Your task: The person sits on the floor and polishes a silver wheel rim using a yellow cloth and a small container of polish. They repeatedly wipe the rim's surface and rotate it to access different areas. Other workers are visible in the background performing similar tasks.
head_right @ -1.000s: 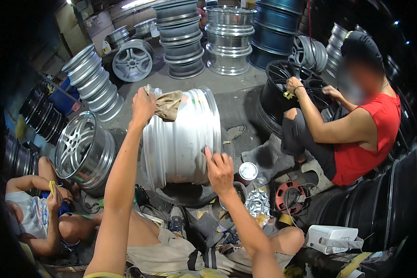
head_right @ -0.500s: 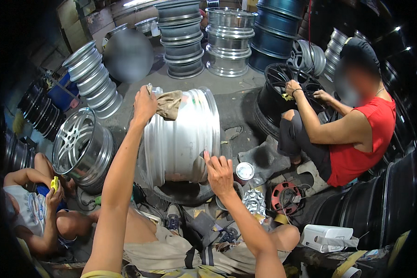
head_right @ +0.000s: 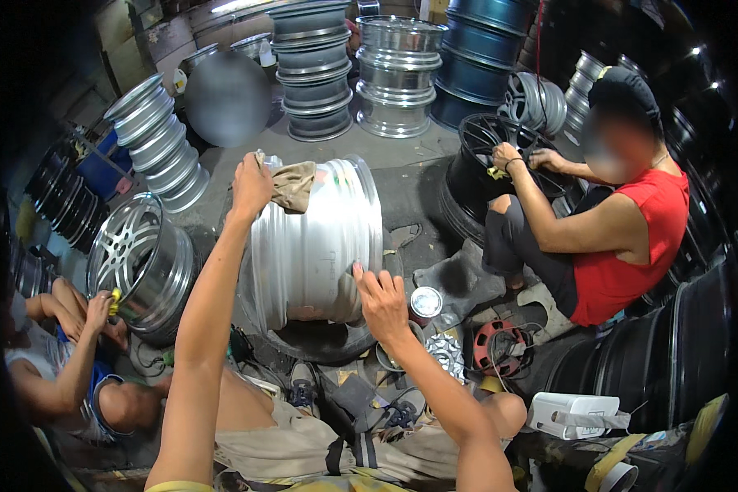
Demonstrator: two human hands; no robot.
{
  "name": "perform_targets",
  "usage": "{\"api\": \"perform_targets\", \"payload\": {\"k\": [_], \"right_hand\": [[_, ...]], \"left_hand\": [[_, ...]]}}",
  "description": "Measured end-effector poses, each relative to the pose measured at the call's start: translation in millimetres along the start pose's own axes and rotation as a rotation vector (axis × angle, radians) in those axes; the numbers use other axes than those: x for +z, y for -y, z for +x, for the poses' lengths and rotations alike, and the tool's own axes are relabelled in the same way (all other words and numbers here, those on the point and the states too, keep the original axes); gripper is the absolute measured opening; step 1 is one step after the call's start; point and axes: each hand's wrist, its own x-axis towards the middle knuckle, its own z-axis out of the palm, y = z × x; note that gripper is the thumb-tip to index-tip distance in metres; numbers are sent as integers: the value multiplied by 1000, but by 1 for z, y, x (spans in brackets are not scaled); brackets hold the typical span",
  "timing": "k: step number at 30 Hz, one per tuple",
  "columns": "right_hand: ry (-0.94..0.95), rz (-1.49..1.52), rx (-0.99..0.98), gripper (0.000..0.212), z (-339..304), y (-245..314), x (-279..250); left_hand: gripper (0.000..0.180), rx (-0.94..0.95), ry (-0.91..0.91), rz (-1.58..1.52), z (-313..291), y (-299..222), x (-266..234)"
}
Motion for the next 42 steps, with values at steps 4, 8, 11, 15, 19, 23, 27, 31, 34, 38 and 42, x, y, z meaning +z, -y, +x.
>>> {"api": "perform_targets", "payload": {"k": [4, 8, 11, 15, 19, 23, 27, 31, 34, 38, 42], "right_hand": [[8, -30, -17, 47, 15, -8, 1], [2, -20, 2, 48, 10, 2, 2], [-1, 3, -1, 46, 0, 0, 2], [3, -22, 28, 45, 19, 1, 2], [36, -8, 5, 47, 3, 7, -3], [22, -22, 24, 48, 24, 4, 2], [46, -16, 9, 46, -1, 6, 3], [29, 11, 73, 47, 27, 4, 3], [5, 60, 90, 44, -5, 20, 4], [-4, 64, 149, 44, 26, 9, 6], [-65, 113, 216, 39, -4, 29, 8]], "left_hand": [[38, -25, 36, -15, -2, -8, -1], [38, -21, 11, 3, 1, -4, -2], [36, -30, 21, 10, -1, -3, -2], [34, -21, 29, -28, 0, -8, -1], [35, -33, 31, -6, -4, -5, 1], [36, -37, 65, 1, -3, -8, -2], [37, -49, 53, -19, -3, -10, 0], [37, -32, 52, -13, -1, -14, -6], [37, -44, 28, -19, -4, -11, -6], [37, -41, 45, -21, -5, -14, -4], [37, -53, 55, -4, -7, -12, -3]]}}
